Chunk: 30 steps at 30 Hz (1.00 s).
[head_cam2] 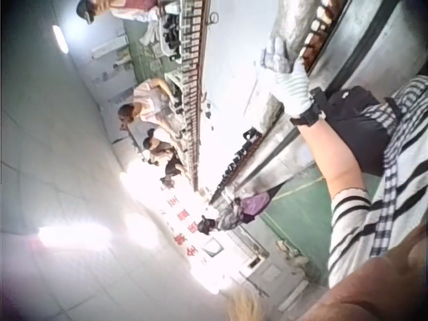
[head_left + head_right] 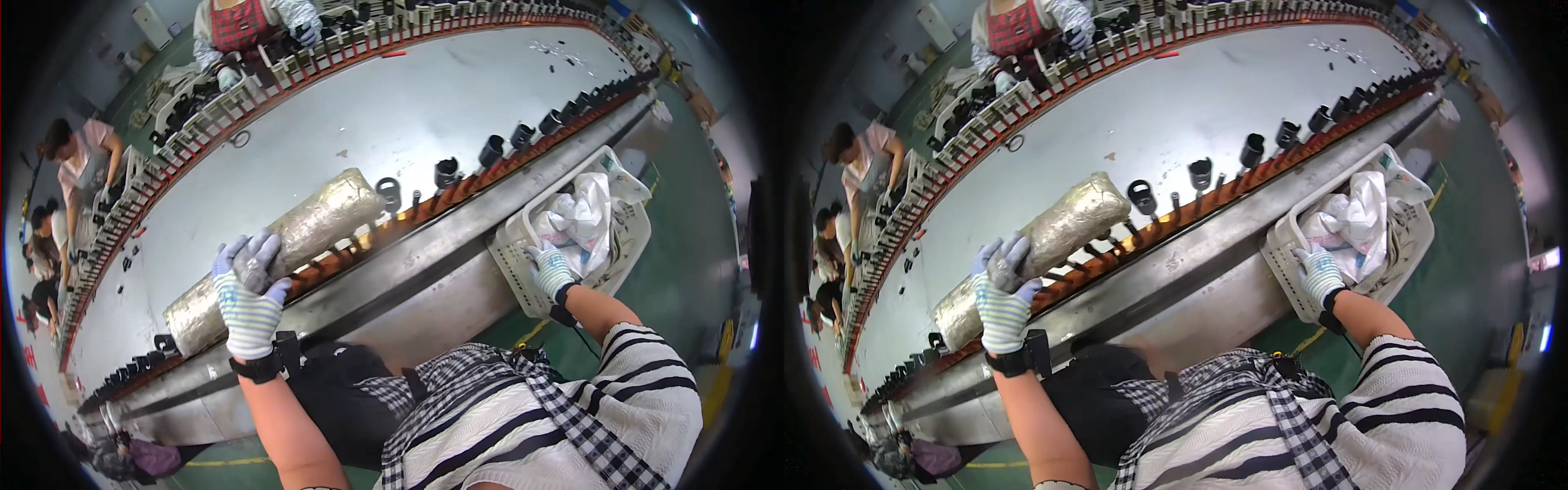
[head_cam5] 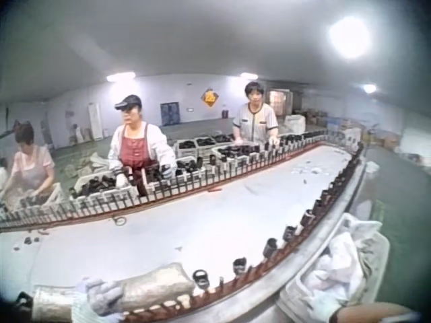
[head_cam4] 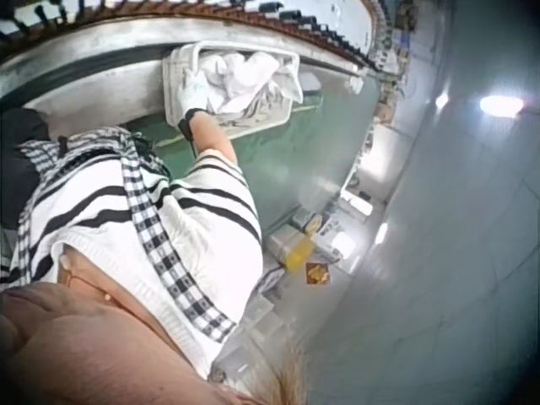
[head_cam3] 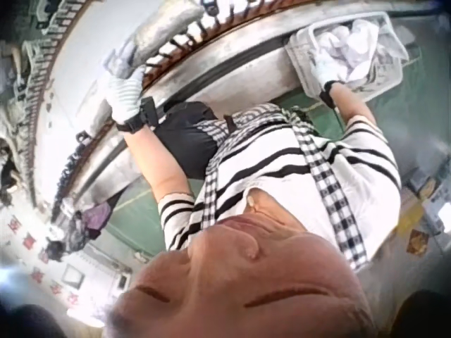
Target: Manually assembling plastic components on a production line conveyor belt.
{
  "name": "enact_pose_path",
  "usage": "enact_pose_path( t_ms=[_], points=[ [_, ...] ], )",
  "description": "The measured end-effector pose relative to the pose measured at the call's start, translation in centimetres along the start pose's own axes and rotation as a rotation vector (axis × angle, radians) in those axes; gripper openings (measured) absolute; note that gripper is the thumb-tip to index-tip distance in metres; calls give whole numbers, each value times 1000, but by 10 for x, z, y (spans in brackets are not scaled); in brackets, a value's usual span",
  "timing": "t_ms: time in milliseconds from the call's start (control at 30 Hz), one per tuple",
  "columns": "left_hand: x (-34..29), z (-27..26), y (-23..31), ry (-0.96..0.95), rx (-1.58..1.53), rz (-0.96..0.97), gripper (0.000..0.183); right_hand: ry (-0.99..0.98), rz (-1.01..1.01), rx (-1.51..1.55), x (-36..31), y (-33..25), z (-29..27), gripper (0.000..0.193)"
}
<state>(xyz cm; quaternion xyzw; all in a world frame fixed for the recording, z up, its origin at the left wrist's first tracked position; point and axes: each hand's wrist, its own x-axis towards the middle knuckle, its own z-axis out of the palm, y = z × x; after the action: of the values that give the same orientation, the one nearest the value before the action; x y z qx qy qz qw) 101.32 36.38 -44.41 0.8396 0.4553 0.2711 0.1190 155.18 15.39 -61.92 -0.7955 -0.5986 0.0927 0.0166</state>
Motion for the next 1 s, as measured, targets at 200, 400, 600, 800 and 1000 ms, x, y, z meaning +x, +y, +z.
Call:
enact_pose_path(
  t_ms=[200,400,600,800,1000],
  points=[
    [20,25,20,14,-180,-26,70,40,-25,-12,-2,12,2,43],
    [26,15,32,21,104,111,68,56,-63,-30,-1,8,-4,36],
    [33,39,35,-33,-322,42,87,33,-49,-76,-8,10,-8,38],
    [46,54,26,-107,-247,-90,88,-11,-8,-17,-11,9,-13,37],
    [45,35,46,24,-104,67,90,-19,-21,-84,-5,15,-11,39]
  ],
)
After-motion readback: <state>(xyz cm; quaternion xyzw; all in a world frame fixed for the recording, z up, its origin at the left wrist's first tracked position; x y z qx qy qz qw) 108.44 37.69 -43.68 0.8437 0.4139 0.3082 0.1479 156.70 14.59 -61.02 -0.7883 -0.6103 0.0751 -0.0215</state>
